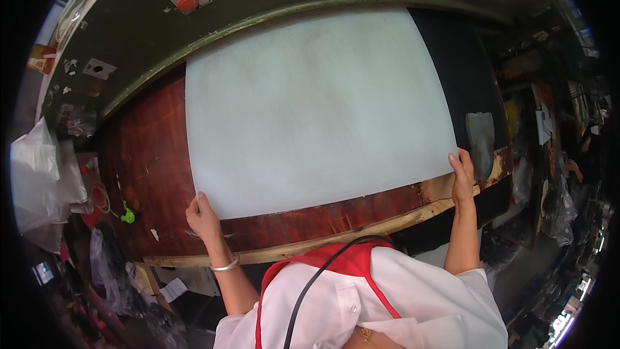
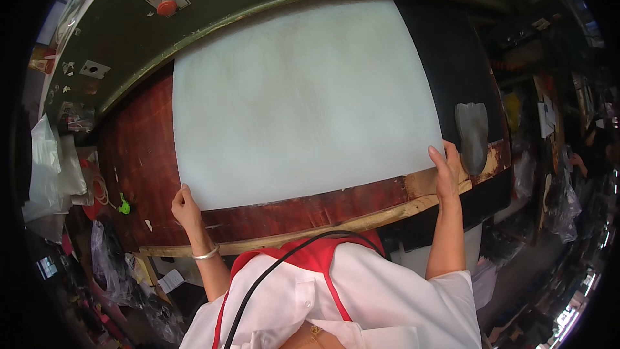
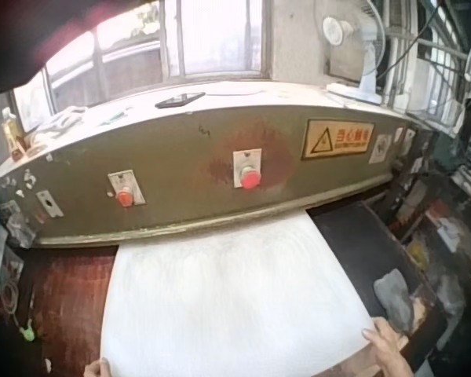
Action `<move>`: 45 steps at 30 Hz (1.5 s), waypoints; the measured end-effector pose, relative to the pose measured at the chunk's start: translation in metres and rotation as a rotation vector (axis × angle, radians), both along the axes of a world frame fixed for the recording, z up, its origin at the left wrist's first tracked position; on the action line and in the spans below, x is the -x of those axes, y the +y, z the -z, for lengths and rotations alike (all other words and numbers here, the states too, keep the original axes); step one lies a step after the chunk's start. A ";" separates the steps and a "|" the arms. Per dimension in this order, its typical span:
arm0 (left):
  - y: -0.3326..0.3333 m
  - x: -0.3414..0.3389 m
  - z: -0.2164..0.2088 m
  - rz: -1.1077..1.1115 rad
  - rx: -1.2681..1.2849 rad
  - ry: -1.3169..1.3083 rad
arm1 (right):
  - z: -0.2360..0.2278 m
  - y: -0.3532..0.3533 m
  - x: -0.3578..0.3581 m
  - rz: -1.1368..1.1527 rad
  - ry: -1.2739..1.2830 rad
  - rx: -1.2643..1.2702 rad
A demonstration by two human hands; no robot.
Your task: The person picks up black rubber rings and uses a green utility knife to trim excess material from their edges. They then handle a large white sheet, placing it on the workbench and using the knife to trim its edges before stacking the sheet.
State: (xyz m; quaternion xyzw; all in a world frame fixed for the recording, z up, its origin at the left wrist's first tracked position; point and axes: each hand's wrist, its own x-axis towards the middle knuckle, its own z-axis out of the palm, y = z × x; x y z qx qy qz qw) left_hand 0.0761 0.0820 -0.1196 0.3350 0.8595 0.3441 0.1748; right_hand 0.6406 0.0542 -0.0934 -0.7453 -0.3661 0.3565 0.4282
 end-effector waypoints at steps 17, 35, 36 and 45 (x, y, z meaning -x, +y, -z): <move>-0.051 0.095 -0.048 0.130 -0.101 -0.332 | -0.048 -0.106 0.073 0.222 0.363 0.187; -0.099 0.166 0.001 -0.489 -0.888 -1.287 | -0.083 -0.222 0.181 0.415 0.467 0.177; -0.100 0.165 0.002 -0.308 -0.983 -1.410 | -0.083 -0.223 0.183 0.421 0.459 0.184; -0.105 0.135 -0.035 0.364 -1.277 -1.975 | -0.105 -0.216 0.154 0.358 0.348 0.072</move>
